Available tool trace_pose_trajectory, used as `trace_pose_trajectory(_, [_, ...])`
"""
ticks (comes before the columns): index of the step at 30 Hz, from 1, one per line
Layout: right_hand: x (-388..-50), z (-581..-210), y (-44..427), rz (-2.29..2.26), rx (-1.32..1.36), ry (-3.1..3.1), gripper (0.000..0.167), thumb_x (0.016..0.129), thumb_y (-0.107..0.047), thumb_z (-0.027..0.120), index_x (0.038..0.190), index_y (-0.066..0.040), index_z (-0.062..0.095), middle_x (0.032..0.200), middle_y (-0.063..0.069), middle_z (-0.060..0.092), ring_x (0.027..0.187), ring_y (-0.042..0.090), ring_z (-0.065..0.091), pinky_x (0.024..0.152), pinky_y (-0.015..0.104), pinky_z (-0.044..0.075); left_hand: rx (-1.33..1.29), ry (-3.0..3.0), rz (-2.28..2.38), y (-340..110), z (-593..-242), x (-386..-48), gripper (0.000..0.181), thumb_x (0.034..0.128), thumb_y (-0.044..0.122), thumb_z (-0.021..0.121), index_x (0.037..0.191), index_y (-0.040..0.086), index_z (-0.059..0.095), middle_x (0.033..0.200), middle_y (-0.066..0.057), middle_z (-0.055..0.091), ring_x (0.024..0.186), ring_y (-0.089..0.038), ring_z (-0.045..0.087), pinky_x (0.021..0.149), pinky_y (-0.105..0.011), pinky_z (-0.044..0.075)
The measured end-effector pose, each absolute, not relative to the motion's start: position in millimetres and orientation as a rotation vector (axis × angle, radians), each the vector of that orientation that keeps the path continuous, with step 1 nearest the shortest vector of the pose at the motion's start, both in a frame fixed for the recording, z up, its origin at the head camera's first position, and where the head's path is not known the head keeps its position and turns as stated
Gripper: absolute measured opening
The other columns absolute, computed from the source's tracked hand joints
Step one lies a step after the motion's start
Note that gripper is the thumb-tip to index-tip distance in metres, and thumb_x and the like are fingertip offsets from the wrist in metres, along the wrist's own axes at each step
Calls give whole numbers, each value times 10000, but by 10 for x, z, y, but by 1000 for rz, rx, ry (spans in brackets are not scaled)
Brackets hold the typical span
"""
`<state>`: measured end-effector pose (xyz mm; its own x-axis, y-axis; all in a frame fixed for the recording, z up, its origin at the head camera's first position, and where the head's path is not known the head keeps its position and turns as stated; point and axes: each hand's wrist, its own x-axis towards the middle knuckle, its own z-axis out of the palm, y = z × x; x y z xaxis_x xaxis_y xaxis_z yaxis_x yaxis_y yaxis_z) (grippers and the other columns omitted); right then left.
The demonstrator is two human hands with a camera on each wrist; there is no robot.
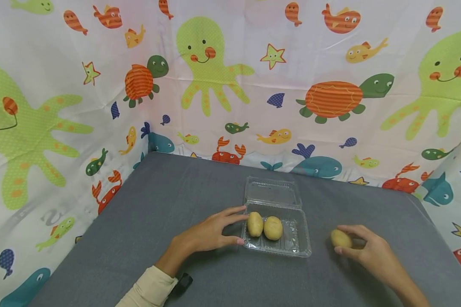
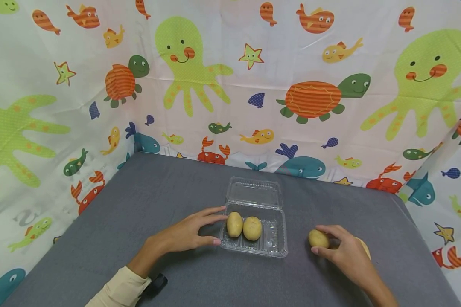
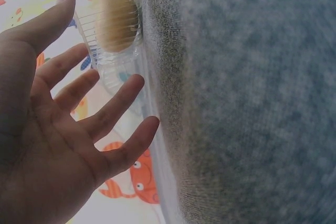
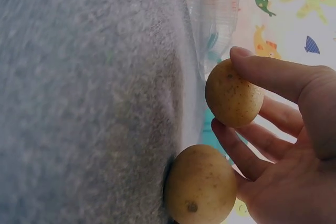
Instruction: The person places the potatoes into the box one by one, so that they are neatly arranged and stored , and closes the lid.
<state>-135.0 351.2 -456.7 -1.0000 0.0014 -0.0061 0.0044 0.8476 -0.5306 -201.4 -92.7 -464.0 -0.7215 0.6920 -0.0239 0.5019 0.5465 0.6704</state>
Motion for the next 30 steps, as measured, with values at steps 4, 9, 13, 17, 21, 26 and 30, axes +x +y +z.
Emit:
trace_pose_trajectory(4, [-1351, -4544, 3476, -887, -7, 3023, 683, 828, -472, 909, 1356, -91, 701, 1343, 201, 677, 1229, 421, 604, 958, 688, 513, 994, 2501, 948, -929, -4643, -2014, 712, 992, 528, 718, 1619, 317, 457, 1741, 155, 247, 1589, -184, 298, 1221, -582, 365])
trace_pose_trajectory(9, [-1367, -4507, 3420, -899, -19, 3050, 686, 824, -484, 908, 1353, -97, 705, 1349, 194, 680, 1252, 427, 599, 962, 697, 501, 992, 2503, 948, -931, -4654, -2016, 712, 990, 545, 711, 1618, 325, 457, 1739, 160, 249, 1589, -181, 299, 1220, -589, 363])
trace_pose_trajectory(13, [-1382, -4482, 3362, -886, -2, 3071, 701, 821, -508, 904, 1363, -113, 700, 1363, 187, 674, 1264, 430, 591, 952, 698, 497, 997, 2505, 947, -929, -4658, -2020, 713, 989, 550, 710, 1617, 327, 458, 1739, 160, 250, 1588, -173, 298, 1221, -583, 364])
trace_pose_trajectory(17, [-1388, -4468, 3311, -922, -54, 3114, 659, 824, -470, 913, 1347, -124, 710, 1333, 156, 695, 1242, 384, 611, 948, 661, 521, 999, 2507, 945, -927, -4651, -2020, 714, 988, 541, 716, 1617, 326, 458, 1740, 160, 248, 1589, -166, 295, 1222, -577, 365])
trace_pose_trajectory(21, [-1391, -4466, 3280, -960, -137, 3181, 589, 811, -399, 939, 1306, -153, 738, 1245, 65, 740, 1145, 98, 622, 911, 399, 564, 998, 2500, 948, -926, -4649, -2020, 715, 988, 542, 716, 1618, 323, 458, 1742, 154, 248, 1590, -169, 293, 1223, -581, 362])
trace_pose_trajectory(26, [-1401, -4461, 3242, -999, -151, 3188, 574, 813, -397, 939, 1304, -177, 740, 1222, 23, 740, 1039, -148, 507, 851, 285, 525, 1000, 2495, 961, -925, -4656, -2023, 712, 991, 547, 709, 1617, 318, 459, 1742, 134, 259, 1589, -184, 299, 1218, -594, 363])
trace_pose_trajectory(30, [-1407, -4459, 3208, -1015, -136, 3177, 578, 823, -406, 931, 1319, -184, 733, 1241, 24, 732, 1041, -120, 519, 884, 393, 532, 1005, 2497, 960, -927, -4659, -2022, 710, 993, 532, 715, 1618, 312, 460, 1743, 125, 261, 1590, -190, 299, 1217, -598, 363])
